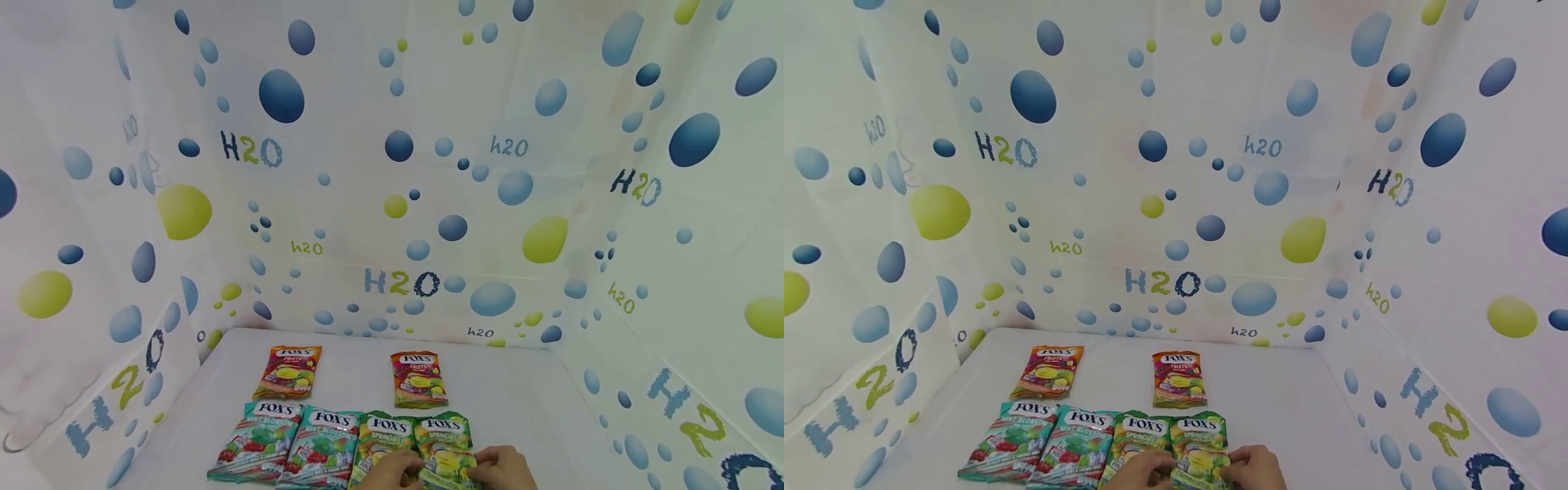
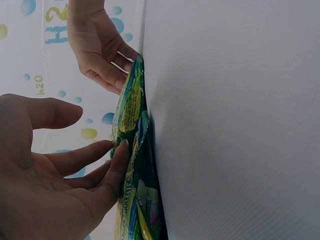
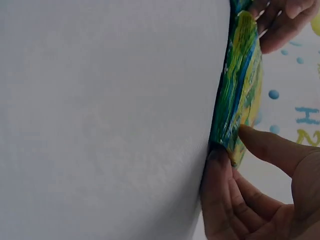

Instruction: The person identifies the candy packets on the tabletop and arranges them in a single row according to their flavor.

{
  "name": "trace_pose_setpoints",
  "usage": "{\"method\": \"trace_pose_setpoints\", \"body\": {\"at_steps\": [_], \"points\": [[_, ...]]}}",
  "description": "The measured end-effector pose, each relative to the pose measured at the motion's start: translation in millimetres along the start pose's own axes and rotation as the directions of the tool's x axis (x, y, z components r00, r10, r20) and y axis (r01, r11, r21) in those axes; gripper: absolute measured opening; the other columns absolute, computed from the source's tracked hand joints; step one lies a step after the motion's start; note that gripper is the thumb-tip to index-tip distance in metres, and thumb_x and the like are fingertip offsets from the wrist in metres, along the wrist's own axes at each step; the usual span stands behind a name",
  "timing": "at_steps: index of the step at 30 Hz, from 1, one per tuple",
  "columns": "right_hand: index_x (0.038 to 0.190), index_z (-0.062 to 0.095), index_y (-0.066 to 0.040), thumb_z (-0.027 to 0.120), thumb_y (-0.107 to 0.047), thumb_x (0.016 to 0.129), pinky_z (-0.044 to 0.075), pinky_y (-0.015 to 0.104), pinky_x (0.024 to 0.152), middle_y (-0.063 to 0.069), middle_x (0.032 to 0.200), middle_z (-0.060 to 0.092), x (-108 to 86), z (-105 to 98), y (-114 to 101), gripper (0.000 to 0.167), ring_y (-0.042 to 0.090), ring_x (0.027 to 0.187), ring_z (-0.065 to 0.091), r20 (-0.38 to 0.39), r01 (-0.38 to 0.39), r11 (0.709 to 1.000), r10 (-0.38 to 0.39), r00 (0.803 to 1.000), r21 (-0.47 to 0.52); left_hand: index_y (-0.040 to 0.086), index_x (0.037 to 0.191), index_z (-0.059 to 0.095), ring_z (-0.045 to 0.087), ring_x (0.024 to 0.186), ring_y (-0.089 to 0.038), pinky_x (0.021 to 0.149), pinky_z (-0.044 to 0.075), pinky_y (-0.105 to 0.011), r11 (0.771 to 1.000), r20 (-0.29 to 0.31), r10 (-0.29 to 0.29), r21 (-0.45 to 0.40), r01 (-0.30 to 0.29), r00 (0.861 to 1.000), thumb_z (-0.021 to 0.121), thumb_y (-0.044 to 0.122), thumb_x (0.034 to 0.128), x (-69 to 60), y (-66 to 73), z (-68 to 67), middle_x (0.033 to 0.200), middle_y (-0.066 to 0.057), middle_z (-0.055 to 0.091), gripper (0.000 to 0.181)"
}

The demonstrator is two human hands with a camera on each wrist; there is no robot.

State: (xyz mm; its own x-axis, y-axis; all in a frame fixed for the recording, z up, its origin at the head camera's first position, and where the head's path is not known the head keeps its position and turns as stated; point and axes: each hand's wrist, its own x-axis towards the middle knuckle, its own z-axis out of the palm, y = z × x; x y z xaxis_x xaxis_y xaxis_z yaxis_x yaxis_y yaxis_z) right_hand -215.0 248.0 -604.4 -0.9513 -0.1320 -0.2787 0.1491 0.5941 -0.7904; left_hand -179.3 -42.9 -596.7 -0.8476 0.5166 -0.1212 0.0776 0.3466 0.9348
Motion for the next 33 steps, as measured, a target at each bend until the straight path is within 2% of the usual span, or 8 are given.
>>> {"method": "trace_pose_setpoints", "body": {"at_steps": [4,11,15,18,20,25,28,33], "points": [[0.092,0.077,-0.002,0.088,-0.023,0.08,0.059,0.035,0.062,0.001,0.076,0.073,-2.0,-3,-6,0.026,0.017,0.068,0.07,-0.004,-0.006,0.999,0.006,1.0,-0.05,-0.004,0.127,0.068,0.067,0.094,-0.017,0.082,0.059,-0.035,0.999,0.04,0.033,0.03,-0.035,0.999,0.068,0.011,0.101,2.8,-2.6,-2.7,0.124,-0.011,0.063,0.03],[0.087,0.076,-0.007,0.085,-0.024,0.082,0.054,0.032,0.056,-0.001,0.072,0.07,-0.3,-16,-20,0.02,0.017,0.062,0.067,-0.015,0.088,0.981,-0.092,0.996,-0.176,0.0,0.132,0.066,0.065,0.099,-0.007,0.083,0.059,-0.029,0.993,0.109,0.114,0.011,-0.116,0.987,0.069,0.026,0.1014,18.8,-36.9,-9.1,0.131,-0.008,0.057,0.04],[0.088,0.078,-0.007,0.084,-0.027,0.084,0.053,0.031,0.054,-0.002,0.072,0.07,6.2,-22,-37,0.021,0.018,0.061,0.068,-0.047,0.161,0.963,-0.174,0.984,-0.216,0.012,0.134,0.066,0.063,0.1,-0.007,0.081,0.058,-0.03,0.997,0.09,0.078,-0.014,-0.077,0.993,0.07,0.035,0.0988,31.3,-56.5,-13.0,0.135,-0.002,0.052,0.042],[0.089,0.078,-0.007,0.085,-0.028,0.085,0.055,0.031,0.055,-0.002,0.074,0.07,12.9,-24,-52,0.023,0.018,0.064,0.069,-0.062,0.164,0.962,-0.181,0.981,-0.217,0.021,0.134,0.065,0.063,0.099,-0.007,0.081,0.058,-0.03,0.998,0.069,0.049,-0.031,-0.047,0.996,0.071,0.041,0.0966,37.5,-60.8,-17.8,0.136,0.0,0.051,0.043],[0.09,0.078,-0.007,0.085,-0.029,0.086,0.056,0.031,0.056,-0.002,0.074,0.071,17.9,-23,-60,0.023,0.018,0.065,0.068,-0.069,0.161,0.962,-0.18,0.981,-0.22,0.021,0.134,0.065,0.064,0.099,-0.009,0.081,0.059,-0.031,0.998,0.054,0.067,-0.023,-0.066,0.996,0.071,0.042,0.0978,38.4,-55.4,-22.1,0.137,-0.002,0.05,0.043],[0.091,0.078,-0.008,0.083,-0.028,0.088,0.056,0.033,0.059,-0.001,0.077,0.072,32.2,-22,-73,0.021,0.02,0.069,0.07,-0.091,0.181,0.958,-0.206,0.974,-0.224,0.015,0.136,0.062,0.064,0.104,-0.015,0.081,0.06,-0.034,0.987,-0.014,0.15,0.063,-0.149,0.989,0.066,0.036,0.1031,29.3,-19.3,-35.2,0.139,-0.009,0.049,0.04],[0.092,0.078,-0.009,0.083,-0.03,0.089,0.055,0.035,0.062,-0.002,0.08,0.072,41.7,-21,-76,0.022,0.018,0.072,0.068,-0.119,0.187,0.953,-0.22,0.968,-0.238,0.011,0.136,0.061,0.064,0.107,-0.019,0.08,0.06,-0.033,0.979,-0.079,0.172,0.129,-0.161,0.982,0.064,0.033,0.1046,24.0,1.5,-41.9,0.136,-0.013,0.05,0.038],[0.095,0.078,-0.008,0.083,-0.031,0.088,0.057,0.038,0.066,0.0,0.085,0.073,54.8,-22,-82,0.025,0.015,0.076,0.067,-0.168,0.185,0.953,-0.228,0.959,-0.239,0.001,0.136,0.06,0.062,0.115,-0.04,0.085,0.059,-0.047,0.977,-0.173,0.172,0.158,-0.146,0.97,0.063,0.025,0.1026,22.2,24.1,-48.1,0.135,-0.022,0.05,0.041]]}}
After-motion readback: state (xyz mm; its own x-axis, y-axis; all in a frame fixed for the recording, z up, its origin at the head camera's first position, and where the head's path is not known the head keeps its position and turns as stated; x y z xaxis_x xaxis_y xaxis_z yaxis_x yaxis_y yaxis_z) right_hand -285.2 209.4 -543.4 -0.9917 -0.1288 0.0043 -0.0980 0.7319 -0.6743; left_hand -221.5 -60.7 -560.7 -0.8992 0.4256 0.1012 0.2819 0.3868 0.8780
